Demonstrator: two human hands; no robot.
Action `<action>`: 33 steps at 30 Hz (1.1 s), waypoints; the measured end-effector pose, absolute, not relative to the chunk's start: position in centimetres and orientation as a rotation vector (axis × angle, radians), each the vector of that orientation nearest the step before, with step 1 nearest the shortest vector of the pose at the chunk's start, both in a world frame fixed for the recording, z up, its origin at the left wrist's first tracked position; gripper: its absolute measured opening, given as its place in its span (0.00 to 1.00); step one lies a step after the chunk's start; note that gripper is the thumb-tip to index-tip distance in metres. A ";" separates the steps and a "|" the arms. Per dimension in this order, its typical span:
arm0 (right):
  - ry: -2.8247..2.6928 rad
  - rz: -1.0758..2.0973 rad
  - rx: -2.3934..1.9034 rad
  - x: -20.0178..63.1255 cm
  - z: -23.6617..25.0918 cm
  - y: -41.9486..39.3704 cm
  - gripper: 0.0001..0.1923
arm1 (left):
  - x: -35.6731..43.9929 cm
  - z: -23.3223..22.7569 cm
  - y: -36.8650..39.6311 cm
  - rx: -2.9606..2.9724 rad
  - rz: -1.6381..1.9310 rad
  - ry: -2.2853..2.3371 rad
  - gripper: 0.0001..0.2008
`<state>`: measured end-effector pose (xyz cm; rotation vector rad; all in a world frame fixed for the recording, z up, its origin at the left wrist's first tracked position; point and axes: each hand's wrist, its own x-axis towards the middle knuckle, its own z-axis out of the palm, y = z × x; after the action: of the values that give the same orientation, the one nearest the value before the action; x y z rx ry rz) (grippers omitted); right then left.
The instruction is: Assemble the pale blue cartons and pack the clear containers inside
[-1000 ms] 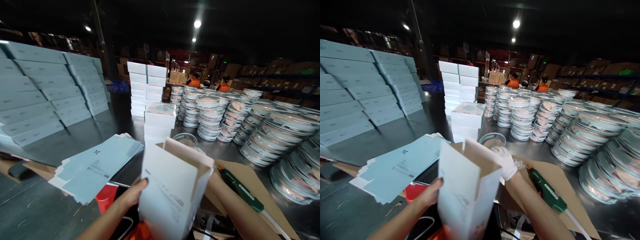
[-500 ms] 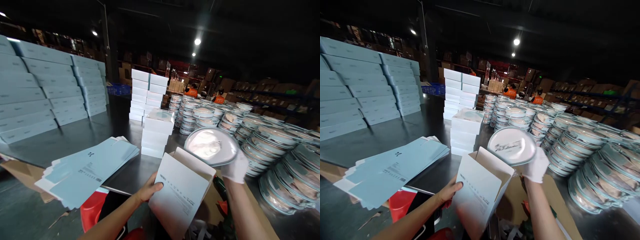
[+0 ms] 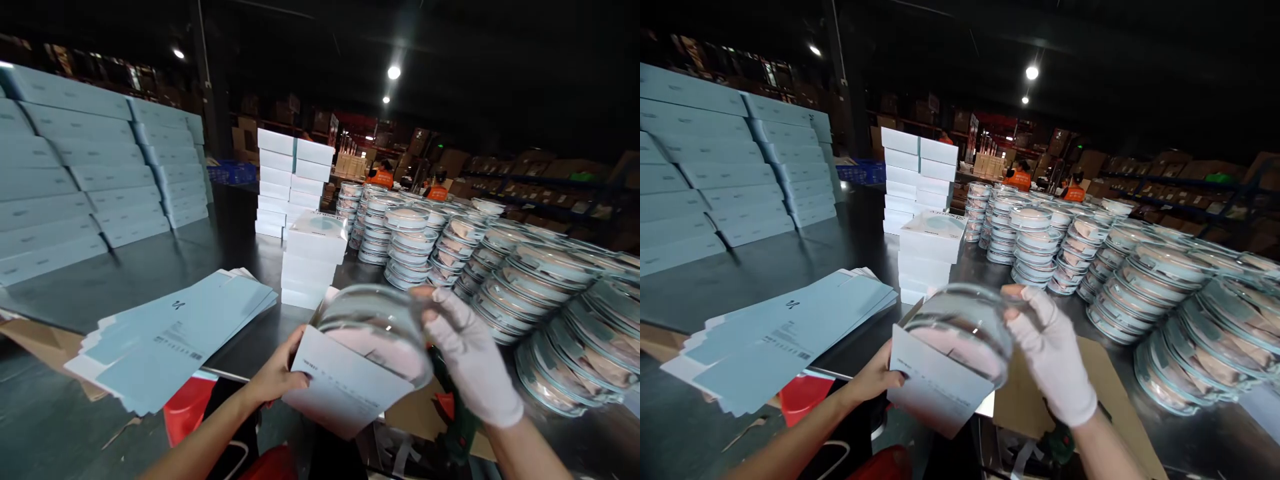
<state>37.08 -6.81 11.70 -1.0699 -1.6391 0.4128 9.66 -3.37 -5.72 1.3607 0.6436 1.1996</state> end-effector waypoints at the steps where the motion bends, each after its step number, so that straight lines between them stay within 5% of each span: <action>1: -1.579 0.389 -1.074 36.4 10.4 -7.5 0.21 | 9.6 -6.1 -3.6 1.364 1.218 0.669 0.44; 5: -1.371 0.453 -1.008 34.6 4.4 -9.2 0.19 | 9.0 -6.8 -4.7 1.395 1.315 0.752 0.49; 8: -1.472 0.572 -0.970 33.0 0.2 -10.0 0.31 | 8.8 -6.1 -5.8 1.439 1.426 0.786 0.56; 10: -1.542 0.505 -0.983 31.6 -1.7 -10.5 0.36 | 8.8 -5.2 -6.4 1.543 1.464 0.784 0.47; 15: -1.367 0.409 -1.228 28.2 -2.7 -11.0 0.24 | 10.1 -3.5 -7.5 1.579 1.522 0.942 0.27; 20: -1.302 0.423 -1.280 32.2 -1.0 -11.0 0.39 | 10.1 -3.0 -7.7 1.512 1.576 1.084 0.13; 22: -1.250 0.263 -1.581 37.0 -0.4 -11.4 0.38 | 9.1 -2.7 -7.4 1.633 1.340 1.117 0.15; 27: -1.107 0.396 -1.901 47.6 -1.0 -12.2 0.15 | 6.6 -1.7 -6.1 1.838 1.081 1.011 0.19; 33: -1.080 0.688 -1.778 48.9 -2.8 -13.8 0.21 | 6.2 -0.2 -4.7 1.902 0.974 1.017 0.24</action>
<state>48.91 -13.81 -2.79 -1.7781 -1.0803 0.6883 6.19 -4.71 -0.19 1.9018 1.0174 0.9743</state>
